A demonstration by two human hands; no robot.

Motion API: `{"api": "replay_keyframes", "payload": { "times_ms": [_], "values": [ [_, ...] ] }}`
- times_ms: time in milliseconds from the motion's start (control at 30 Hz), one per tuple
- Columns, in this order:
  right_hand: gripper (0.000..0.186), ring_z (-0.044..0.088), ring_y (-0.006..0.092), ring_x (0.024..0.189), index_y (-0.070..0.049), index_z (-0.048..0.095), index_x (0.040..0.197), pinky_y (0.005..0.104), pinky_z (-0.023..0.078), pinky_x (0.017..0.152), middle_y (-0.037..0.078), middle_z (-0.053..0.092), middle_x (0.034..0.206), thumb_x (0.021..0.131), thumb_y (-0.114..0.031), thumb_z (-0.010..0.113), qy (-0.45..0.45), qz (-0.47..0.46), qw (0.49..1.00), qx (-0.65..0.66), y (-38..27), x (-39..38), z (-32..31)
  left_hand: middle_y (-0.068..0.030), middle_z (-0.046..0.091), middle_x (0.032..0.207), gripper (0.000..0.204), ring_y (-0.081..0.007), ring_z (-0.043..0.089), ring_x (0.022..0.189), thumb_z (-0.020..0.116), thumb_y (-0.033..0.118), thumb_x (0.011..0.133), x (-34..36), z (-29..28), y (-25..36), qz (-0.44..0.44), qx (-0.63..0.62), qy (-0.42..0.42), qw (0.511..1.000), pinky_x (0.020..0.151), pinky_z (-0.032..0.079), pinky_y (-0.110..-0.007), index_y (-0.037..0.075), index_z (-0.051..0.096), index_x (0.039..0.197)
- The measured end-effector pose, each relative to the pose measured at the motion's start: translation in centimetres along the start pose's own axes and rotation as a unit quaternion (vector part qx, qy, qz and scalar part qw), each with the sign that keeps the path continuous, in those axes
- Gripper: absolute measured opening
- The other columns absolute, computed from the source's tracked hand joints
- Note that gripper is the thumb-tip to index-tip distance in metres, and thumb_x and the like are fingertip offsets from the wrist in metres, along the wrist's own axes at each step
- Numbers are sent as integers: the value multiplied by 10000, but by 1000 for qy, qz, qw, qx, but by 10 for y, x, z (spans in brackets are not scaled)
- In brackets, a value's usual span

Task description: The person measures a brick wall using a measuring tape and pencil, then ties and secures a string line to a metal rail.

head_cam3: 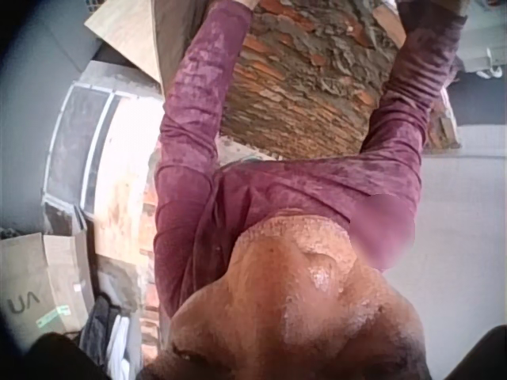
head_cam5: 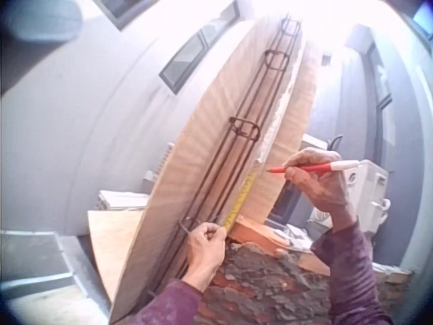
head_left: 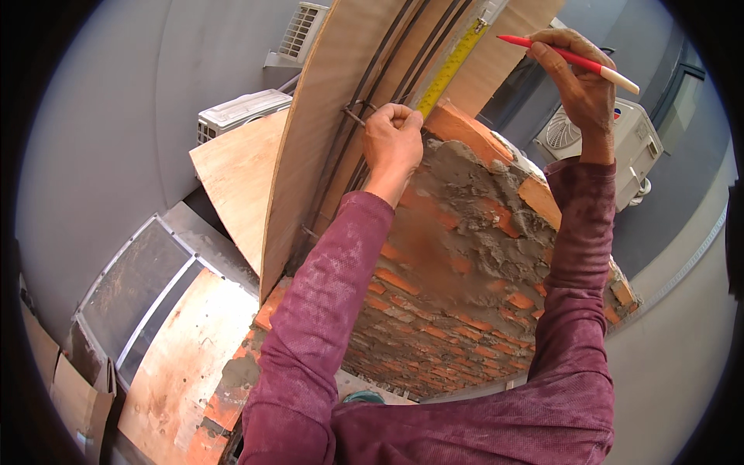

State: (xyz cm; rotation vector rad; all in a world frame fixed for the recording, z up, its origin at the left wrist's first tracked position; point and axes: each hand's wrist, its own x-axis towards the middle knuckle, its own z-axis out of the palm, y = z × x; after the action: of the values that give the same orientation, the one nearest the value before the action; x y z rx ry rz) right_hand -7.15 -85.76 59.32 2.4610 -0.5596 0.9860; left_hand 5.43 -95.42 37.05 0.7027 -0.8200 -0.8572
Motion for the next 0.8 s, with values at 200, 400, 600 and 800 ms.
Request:
{"api": "replay_keyframes", "payload": {
  "times_ms": [200, 400, 600, 800],
  "values": [
    [149, 663, 162, 875, 33, 691, 1007, 277, 514, 829, 86, 687, 913, 896, -57, 651, 6, 6, 1000, 21, 1, -2, 3, -71, 712, 764, 150, -205, 679, 733, 701, 198, 817, 2, -6, 12, -21, 46, -7, 999, 713, 504, -349, 49, 699, 832],
    [154, 667, 167, 888, 31, 691, 1011, 280, 513, 841, 93, 697, 921, 889, -56, 652, 10, 3, 1000, -12, 0, 8, -4, -86, 719, 775, 146, -223, 686, 751, 707, 197, 799, 3, -7, 25, -19, 83, -15, 996, 740, 511, -352, 52, 709, 783],
    [161, 667, 158, 891, 23, 694, 1008, 272, 508, 849, 86, 705, 920, 889, -76, 650, 15, 10, 1000, -10, 5, 14, -3, -98, 720, 781, 150, -234, 691, 764, 720, 203, 786, 6, -7, 27, -43, 91, -26, 995, 756, 513, -351, 54, 712, 774],
    [170, 661, 140, 885, 16, 697, 1001, 269, 508, 841, 70, 706, 910, 888, -107, 663, 1, 14, 999, -37, 16, 23, -7, -76, 702, 782, 180, -153, 643, 710, 735, 190, 809, 11, -6, 30, -26, 98, -45, 994, 684, 504, -309, 13, 704, 805]
  ]
}}
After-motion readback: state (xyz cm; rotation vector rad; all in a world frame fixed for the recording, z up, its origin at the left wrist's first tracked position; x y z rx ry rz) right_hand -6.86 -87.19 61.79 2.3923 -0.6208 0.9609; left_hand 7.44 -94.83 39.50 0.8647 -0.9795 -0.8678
